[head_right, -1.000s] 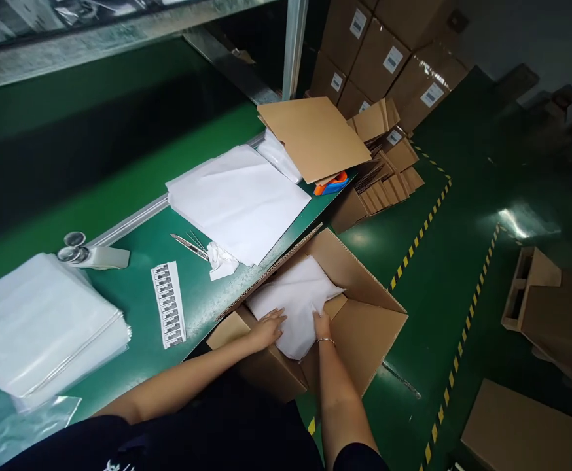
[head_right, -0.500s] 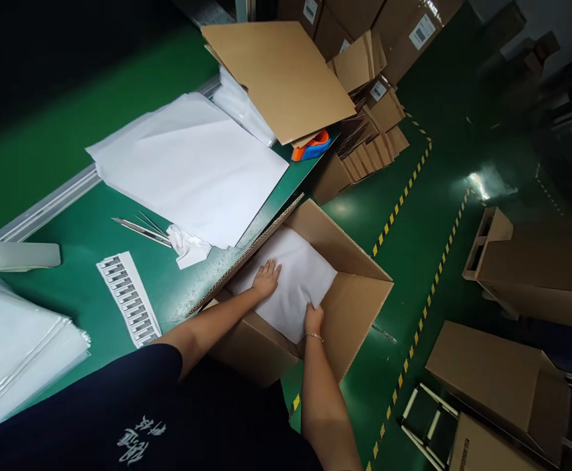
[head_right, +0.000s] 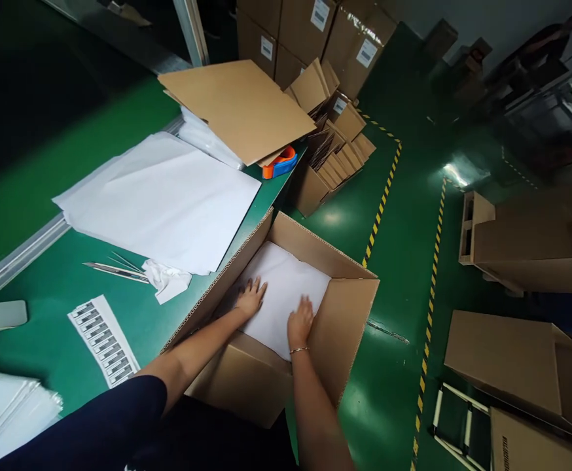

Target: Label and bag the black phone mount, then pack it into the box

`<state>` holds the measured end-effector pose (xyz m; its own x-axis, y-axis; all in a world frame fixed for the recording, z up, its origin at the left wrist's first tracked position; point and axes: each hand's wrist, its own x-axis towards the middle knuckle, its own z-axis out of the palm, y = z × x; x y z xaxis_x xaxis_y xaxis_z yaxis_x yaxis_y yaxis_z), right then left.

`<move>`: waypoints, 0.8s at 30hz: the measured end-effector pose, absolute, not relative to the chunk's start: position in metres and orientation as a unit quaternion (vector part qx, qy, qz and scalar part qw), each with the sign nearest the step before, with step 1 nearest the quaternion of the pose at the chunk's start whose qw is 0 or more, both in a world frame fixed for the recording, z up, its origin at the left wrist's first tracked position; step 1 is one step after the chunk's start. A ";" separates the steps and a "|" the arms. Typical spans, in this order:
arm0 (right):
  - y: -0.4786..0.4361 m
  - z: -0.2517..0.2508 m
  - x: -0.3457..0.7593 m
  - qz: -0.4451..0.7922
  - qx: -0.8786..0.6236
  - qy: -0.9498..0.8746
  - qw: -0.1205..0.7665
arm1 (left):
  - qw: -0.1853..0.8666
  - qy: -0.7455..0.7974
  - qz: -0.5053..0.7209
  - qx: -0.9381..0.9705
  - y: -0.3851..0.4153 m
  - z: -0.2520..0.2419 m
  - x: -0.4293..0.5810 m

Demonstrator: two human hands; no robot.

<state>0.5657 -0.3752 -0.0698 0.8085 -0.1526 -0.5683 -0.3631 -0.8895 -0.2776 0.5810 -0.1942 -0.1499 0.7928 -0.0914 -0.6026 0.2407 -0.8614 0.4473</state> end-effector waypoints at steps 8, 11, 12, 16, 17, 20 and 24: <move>-0.367 -0.010 0.578 0.427 -0.884 -0.003 0.191 | 0.245 0.079 -0.304 0.917 -0.188 -0.129 0.583; -0.359 0.044 0.568 0.419 -0.875 -0.069 0.231 | 0.265 0.042 -0.297 0.917 -0.211 -0.114 0.579; -0.360 0.066 0.560 0.416 -0.869 -0.098 0.250 | 0.276 0.027 -0.301 0.913 -0.223 -0.108 0.576; -0.422 0.146 0.511 0.375 -0.807 -0.232 0.393 | 0.333 -0.019 -0.321 0.886 -0.283 -0.088 0.555; -0.454 0.157 0.497 0.352 -0.803 -0.206 0.435 | 0.349 -0.021 -0.320 0.881 -0.297 -0.084 0.548; -0.574 0.159 0.451 0.260 -0.830 -0.047 0.491 | 0.391 0.003 -0.292 0.872 -0.329 -0.066 0.529; -0.739 0.113 0.384 0.215 -0.850 0.117 0.467 | 0.432 0.066 -0.218 0.873 -0.360 -0.022 0.511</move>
<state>0.3839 -0.7393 0.1128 0.8805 0.0010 -0.4740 -0.3993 -0.5373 -0.7429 0.5112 -0.3597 -0.0221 0.8962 -0.0721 -0.4378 0.3042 -0.6184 0.7246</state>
